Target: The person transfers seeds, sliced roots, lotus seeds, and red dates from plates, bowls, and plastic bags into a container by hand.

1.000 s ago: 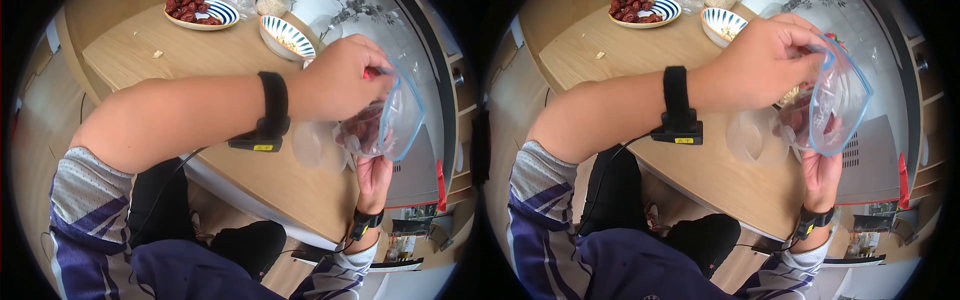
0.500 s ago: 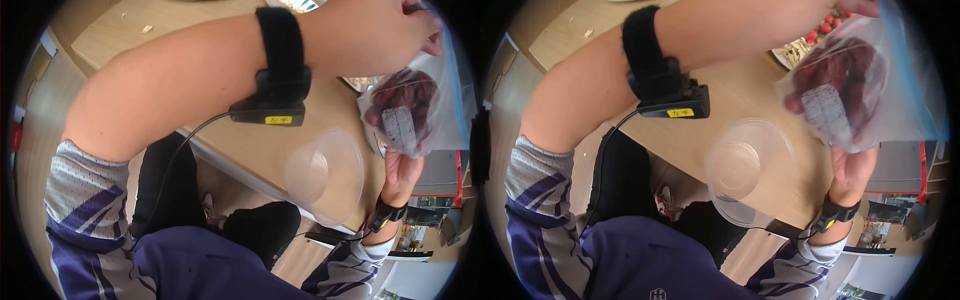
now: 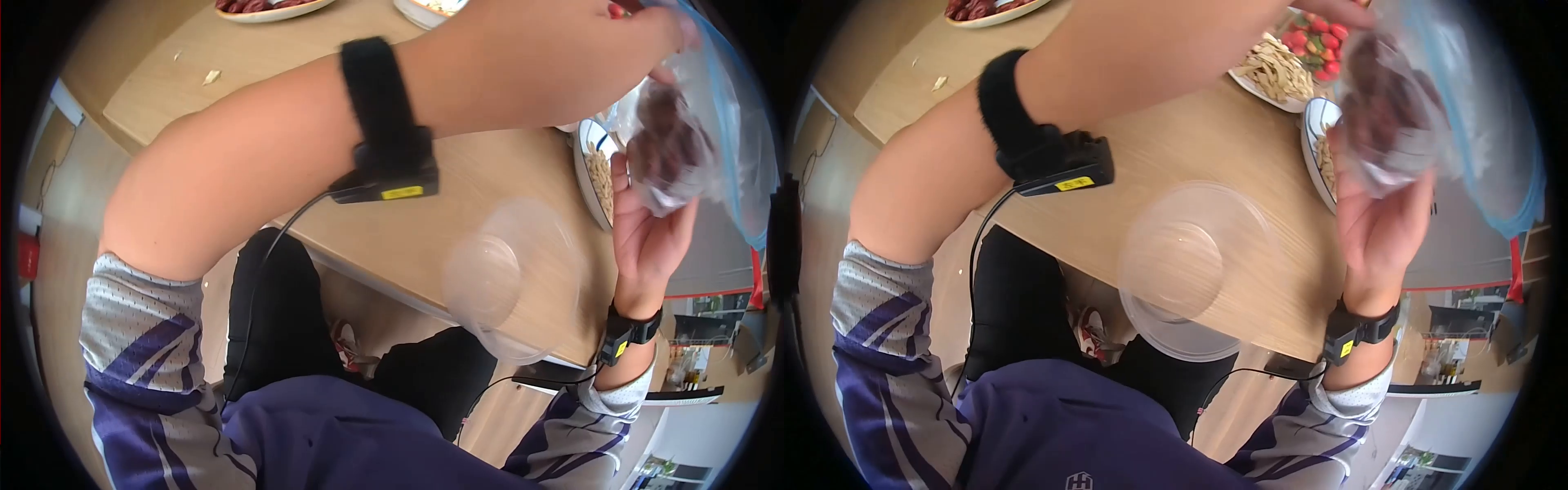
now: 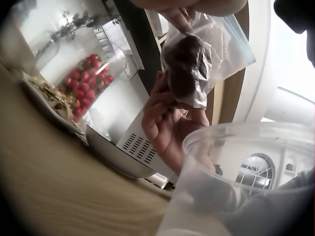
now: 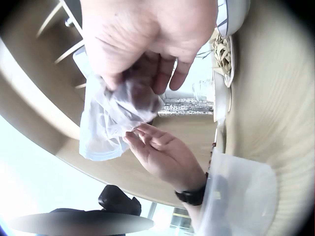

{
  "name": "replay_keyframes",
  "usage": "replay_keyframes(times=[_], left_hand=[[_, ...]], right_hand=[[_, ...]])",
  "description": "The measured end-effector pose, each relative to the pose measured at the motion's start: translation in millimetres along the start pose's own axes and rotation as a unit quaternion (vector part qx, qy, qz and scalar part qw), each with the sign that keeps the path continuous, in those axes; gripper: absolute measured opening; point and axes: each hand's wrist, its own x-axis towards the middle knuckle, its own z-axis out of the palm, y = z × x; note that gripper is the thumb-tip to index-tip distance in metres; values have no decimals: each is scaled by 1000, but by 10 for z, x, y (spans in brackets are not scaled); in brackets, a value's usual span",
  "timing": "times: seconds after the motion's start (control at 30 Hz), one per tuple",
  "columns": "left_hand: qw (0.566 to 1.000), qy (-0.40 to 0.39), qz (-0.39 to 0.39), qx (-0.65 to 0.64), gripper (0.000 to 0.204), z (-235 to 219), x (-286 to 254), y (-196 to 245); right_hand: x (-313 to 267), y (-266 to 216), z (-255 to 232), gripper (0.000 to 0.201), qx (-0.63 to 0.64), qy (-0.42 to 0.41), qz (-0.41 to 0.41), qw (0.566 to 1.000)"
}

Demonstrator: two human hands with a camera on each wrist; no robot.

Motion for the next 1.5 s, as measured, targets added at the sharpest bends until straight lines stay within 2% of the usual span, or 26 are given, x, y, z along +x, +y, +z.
replay_keyframes(times=[0.07, 0.1, 0.2, 0.23, 0.3, 0.33, 0.4, 0.43, 0.5, 0.53, 0.57, 0.67, 0.7, 0.8, 0.87, 0.9, 1.0, 1.2, 1.3, 1.43, 1.5], left_hand=[[977, -38, 145, 151, 30, -11, -26, -210], [974, -53, 165, 144, 35, -18, -28, -339], [961, -111, 226, 111, 57, -26, -3, -604], [955, -133, 248, 99, 65, 7, 3, -637], [972, -140, 186, 31, 100, 129, -34, -513], [987, -120, 101, -25, 130, 212, -222, -289], [978, -204, -35, -3, 175, 161, -270, 80], [947, -303, -76, 74, 191, 48, -177, 229], [876, -445, -150, 114, 204, -85, -99, 440], [848, -491, -187, 77, 202, -139, -166, 490], [822, -522, -216, 64, 200, -120, -179, 503], [754, -586, -287, 73, 195, -72, -160, 522], [762, -584, -261, 96, 175, -17, -132, 502], [824, -466, -291, 142, 162, 107, -243, 346], [858, -401, -288, 143, 155, 140, -374, 203], [874, -372, -282, 136, 152, 145, -405, 167], [880, -339, -304, 134, 154, 157, -341, 115], [910, -277, -287, 114, 114, 255, -328, 74], [907, -259, -326, 66, 94, 242, -354, 3], [889, -265, -364, 85, 70, 201, -337, 28], [888, -268, -366, 77, 59, 179, -329, 32]], right_hand=[[80, -59, 57, 67, 77, 11, -13, 997], [77, -95, -17, 68, 113, -26, -1, 993], [36, -38, -329, 67, 237, -14, 25, 971], [30, 14, -271, 68, 263, -27, 27, 964], [77, 24, -299, 69, 293, -55, 34, 954], [99, 31, -315, 70, 307, -69, 38, 948], [75, 90, -486, 69, 295, -22, 14, 955], [112, 20, -382, 71, 296, 18, 15, 955], [159, 25, -344, 73, 320, -23, 5, 947], [179, 14, -313, 75, 329, -45, 3, 943], [155, -4, -215, 78, 302, 52, -6, 952], [141, -88, -189, 75, 307, -21, 19, 951], [105, -92, -184, 64, 241, -44, 15, 969], [164, -15, -229, 70, 200, 73, 30, 977], [159, -35, -194, 53, 145, 67, 32, 987], [163, -34, -175, 52, 134, 67, 27, 988], [179, -51, -163, 50, 84, 89, 5, 992], [251, -151, -215, 46, -77, 101, -41, 991], [251, -183, -228, 45, -131, 109, -54, 984], [245, -190, -281, 45, -210, 114, -51, 970], [247, -186, -287, 45, -208, 112, -51, 970]])
